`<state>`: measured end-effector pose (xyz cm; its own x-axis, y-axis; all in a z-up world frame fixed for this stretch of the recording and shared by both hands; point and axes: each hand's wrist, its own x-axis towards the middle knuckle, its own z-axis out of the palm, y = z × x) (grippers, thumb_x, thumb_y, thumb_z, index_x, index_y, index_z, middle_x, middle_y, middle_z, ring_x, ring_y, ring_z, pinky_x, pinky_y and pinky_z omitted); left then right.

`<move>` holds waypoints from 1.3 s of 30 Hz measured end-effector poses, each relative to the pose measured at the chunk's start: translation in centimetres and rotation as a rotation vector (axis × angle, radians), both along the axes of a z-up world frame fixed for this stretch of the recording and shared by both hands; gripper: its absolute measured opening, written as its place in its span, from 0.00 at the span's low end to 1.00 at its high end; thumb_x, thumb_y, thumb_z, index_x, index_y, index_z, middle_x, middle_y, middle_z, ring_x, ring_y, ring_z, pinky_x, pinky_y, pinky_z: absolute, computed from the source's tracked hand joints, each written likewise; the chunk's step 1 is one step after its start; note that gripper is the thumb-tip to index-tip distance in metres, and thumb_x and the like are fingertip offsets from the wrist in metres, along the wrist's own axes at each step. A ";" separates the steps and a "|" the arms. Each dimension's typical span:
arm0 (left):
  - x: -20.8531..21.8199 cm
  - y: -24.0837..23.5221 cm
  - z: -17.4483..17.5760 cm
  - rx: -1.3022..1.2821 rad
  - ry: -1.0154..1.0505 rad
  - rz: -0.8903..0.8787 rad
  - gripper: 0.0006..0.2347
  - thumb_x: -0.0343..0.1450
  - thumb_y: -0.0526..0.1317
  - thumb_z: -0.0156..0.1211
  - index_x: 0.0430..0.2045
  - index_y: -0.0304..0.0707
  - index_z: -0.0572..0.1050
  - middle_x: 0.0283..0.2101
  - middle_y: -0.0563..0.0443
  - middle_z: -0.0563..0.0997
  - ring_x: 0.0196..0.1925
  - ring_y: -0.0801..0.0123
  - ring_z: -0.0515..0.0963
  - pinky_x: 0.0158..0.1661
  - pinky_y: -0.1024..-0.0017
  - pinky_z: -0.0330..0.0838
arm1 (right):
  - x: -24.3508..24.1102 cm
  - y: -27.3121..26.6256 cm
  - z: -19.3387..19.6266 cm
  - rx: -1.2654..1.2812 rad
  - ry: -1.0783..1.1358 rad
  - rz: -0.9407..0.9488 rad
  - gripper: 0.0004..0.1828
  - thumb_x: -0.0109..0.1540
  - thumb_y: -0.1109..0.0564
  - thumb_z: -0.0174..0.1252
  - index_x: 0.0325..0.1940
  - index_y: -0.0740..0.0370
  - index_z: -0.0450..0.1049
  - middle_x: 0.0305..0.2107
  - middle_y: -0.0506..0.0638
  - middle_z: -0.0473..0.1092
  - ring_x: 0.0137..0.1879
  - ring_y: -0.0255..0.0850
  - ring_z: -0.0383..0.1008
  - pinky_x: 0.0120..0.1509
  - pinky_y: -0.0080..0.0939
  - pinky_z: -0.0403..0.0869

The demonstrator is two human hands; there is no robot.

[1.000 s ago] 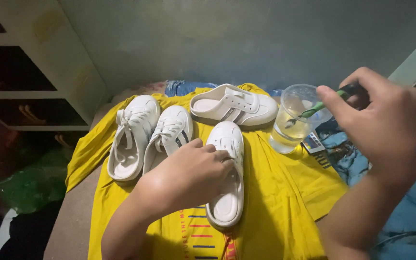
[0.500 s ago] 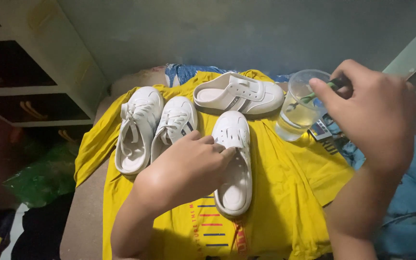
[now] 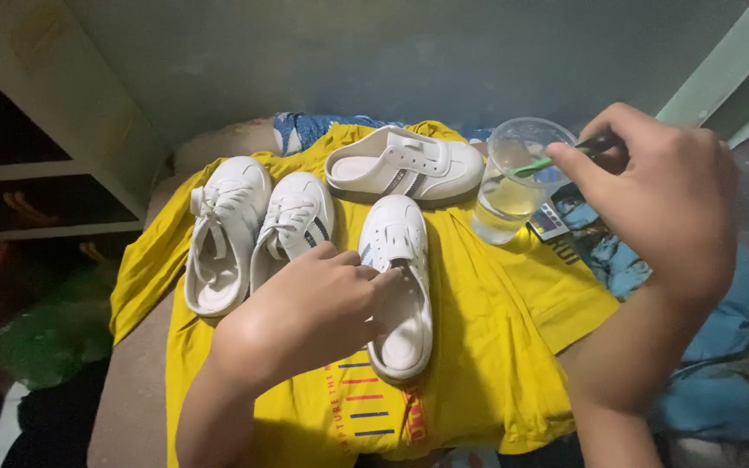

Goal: A person is carefully painting blue stripes onto white shoes using a small brush and blue liquid, working on a surface covered with a yellow shirt.

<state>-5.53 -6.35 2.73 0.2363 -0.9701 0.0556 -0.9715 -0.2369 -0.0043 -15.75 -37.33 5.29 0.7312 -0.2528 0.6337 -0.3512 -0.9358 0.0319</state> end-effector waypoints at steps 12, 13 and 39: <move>1.8 -1.5 -1.0 0.193 0.024 0.068 0.09 0.75 0.44 0.56 0.28 0.42 0.79 0.28 0.50 0.81 0.30 0.55 0.78 0.43 0.59 0.67 | 1.6 -1.1 -0.2 0.010 -0.125 0.201 0.14 0.76 0.46 0.76 0.46 0.56 0.83 0.33 0.49 0.77 0.39 0.48 0.78 0.41 0.49 0.70; 1.8 -1.6 -0.9 0.234 0.046 0.062 0.11 0.76 0.47 0.59 0.28 0.42 0.81 0.29 0.51 0.82 0.32 0.57 0.78 0.45 0.59 0.67 | 1.5 -1.2 -0.1 0.059 -0.127 0.293 0.14 0.76 0.51 0.77 0.46 0.61 0.81 0.33 0.52 0.76 0.38 0.47 0.76 0.41 0.49 0.69; 3.6 -2.2 -0.8 0.149 0.058 -0.014 0.09 0.74 0.44 0.58 0.46 0.48 0.76 0.28 0.47 0.84 0.31 0.46 0.80 0.43 0.54 0.69 | 4.6 -2.6 -0.2 0.058 -0.063 0.078 0.22 0.75 0.42 0.69 0.40 0.63 0.76 0.26 0.57 0.74 0.31 0.57 0.71 0.33 0.57 0.64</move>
<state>-1.92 -8.54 1.96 0.2212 -0.9699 -0.1021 -0.9744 -0.2241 0.0180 -11.11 -39.89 5.04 0.7091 -0.2341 0.6651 -0.2764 -0.9601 -0.0431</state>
